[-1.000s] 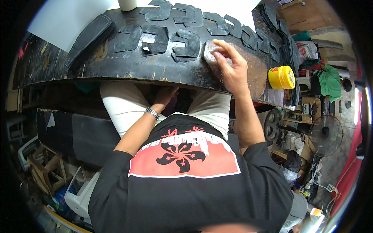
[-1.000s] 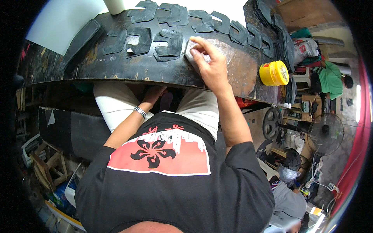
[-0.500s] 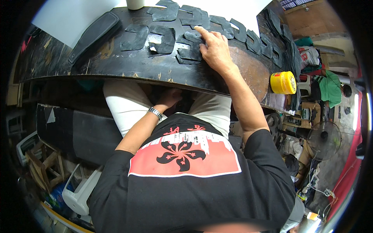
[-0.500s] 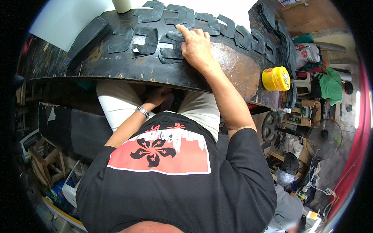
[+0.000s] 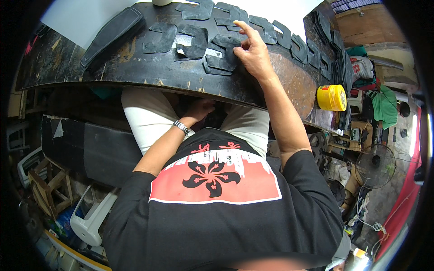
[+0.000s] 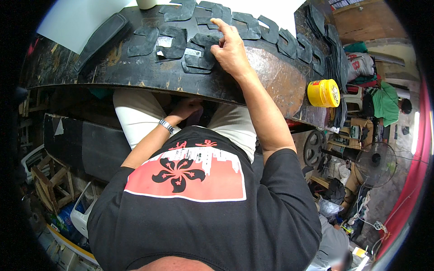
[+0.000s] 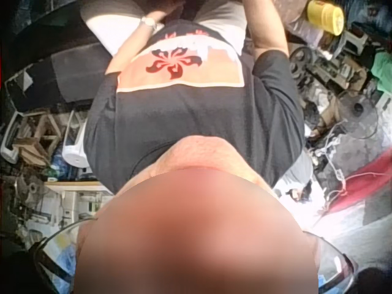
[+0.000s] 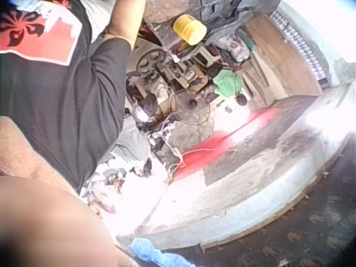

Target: The person repeatedly rubs small black rubber pieces on a workbench surface using both hands. They pick up individual pieces, rub them against the table, and place them back down, continuing the same motion throughout the clip.

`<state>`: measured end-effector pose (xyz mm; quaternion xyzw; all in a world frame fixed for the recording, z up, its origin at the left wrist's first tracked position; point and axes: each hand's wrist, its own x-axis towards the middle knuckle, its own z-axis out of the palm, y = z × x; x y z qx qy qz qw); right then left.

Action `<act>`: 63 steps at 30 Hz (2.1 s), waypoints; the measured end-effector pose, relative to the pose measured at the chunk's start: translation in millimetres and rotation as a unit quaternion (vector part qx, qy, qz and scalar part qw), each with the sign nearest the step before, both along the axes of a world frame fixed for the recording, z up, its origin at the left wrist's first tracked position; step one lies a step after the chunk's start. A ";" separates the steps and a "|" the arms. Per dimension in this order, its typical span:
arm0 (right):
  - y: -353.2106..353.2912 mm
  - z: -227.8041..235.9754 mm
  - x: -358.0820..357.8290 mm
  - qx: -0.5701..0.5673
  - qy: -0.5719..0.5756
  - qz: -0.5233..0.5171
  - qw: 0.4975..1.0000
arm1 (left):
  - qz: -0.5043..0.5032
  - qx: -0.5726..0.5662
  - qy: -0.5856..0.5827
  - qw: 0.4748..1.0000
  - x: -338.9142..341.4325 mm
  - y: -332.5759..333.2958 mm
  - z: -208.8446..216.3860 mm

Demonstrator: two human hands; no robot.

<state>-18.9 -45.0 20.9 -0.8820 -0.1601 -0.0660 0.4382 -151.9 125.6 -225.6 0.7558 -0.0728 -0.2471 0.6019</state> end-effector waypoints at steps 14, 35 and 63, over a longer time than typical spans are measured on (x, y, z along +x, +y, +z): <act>3.5 -0.6 -6.9 -0.055 0.022 0.043 0.997 | -0.117 -0.154 -0.010 0.981 -14.6 50.3 237.6; 11.6 7.9 -16.4 0.134 0.122 0.055 0.982 | 0.099 -0.099 -0.087 0.986 23.3 57.7 229.0; -146.8 17.0 -71.3 -0.076 -0.074 -0.087 0.991 | -0.092 0.198 -0.560 0.799 127.5 -94.1 244.5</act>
